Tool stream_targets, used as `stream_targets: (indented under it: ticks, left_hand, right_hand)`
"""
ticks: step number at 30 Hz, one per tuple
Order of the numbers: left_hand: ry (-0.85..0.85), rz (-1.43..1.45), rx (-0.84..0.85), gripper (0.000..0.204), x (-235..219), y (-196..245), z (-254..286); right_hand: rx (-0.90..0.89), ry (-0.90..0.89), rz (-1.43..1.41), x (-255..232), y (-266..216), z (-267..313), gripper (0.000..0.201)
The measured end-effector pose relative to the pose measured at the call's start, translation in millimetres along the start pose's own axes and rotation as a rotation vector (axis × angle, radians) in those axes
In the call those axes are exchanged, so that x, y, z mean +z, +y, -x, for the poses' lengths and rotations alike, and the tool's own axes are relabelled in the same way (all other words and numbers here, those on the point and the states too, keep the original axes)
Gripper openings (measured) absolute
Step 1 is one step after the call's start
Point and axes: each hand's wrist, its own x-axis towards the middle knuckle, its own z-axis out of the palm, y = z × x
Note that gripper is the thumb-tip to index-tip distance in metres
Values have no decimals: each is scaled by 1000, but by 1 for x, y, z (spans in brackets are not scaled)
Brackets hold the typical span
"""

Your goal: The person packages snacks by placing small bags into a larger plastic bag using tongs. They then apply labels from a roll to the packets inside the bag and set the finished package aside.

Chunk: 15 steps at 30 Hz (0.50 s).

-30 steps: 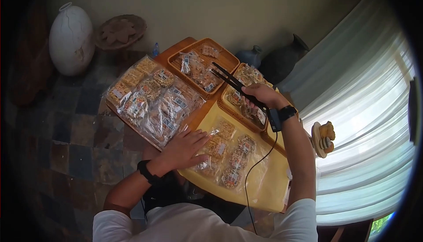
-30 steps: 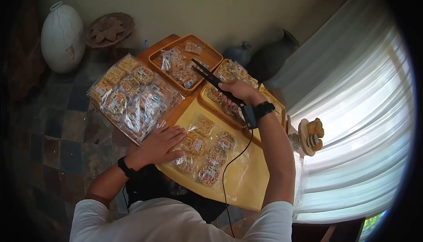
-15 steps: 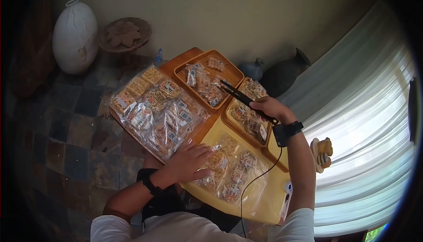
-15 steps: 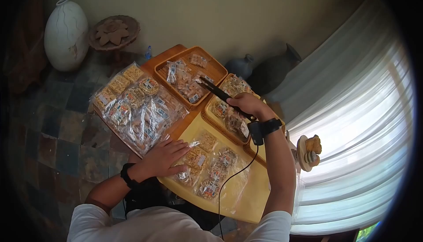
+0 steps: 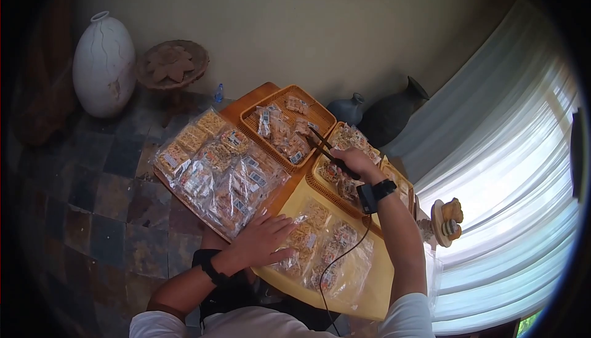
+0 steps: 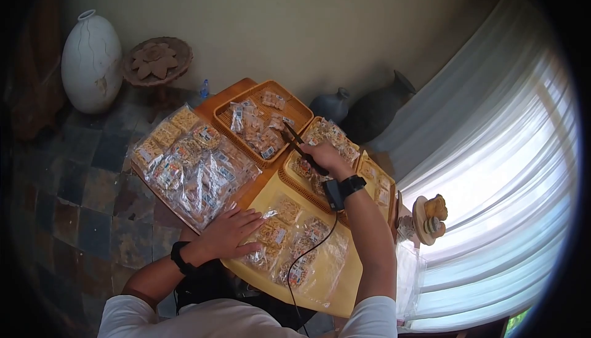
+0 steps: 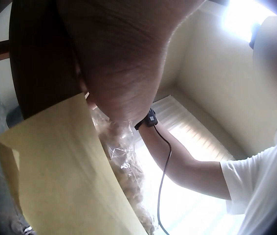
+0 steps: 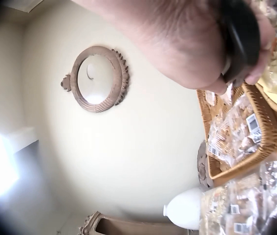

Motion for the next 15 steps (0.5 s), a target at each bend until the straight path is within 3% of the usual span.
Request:
stream_targets:
  ticks: [2, 11, 13, 15]
  left_hand:
    - [-5, -11, 5, 79, 2, -1, 1]
    - [-9, 14, 17, 78, -3, 1, 0]
    - [-7, 5, 24, 78, -3, 2, 0]
    - [-16, -4, 34, 78, -6, 1, -1]
  right_hand:
    - [-45, 74, -45, 18, 6, -1, 48]
    - [-69, 55, -386, 45, 21, -58, 45]
    - [111, 11, -504, 43, 14, -66, 35]
    - [145, 9, -541, 41, 15, -81, 33]
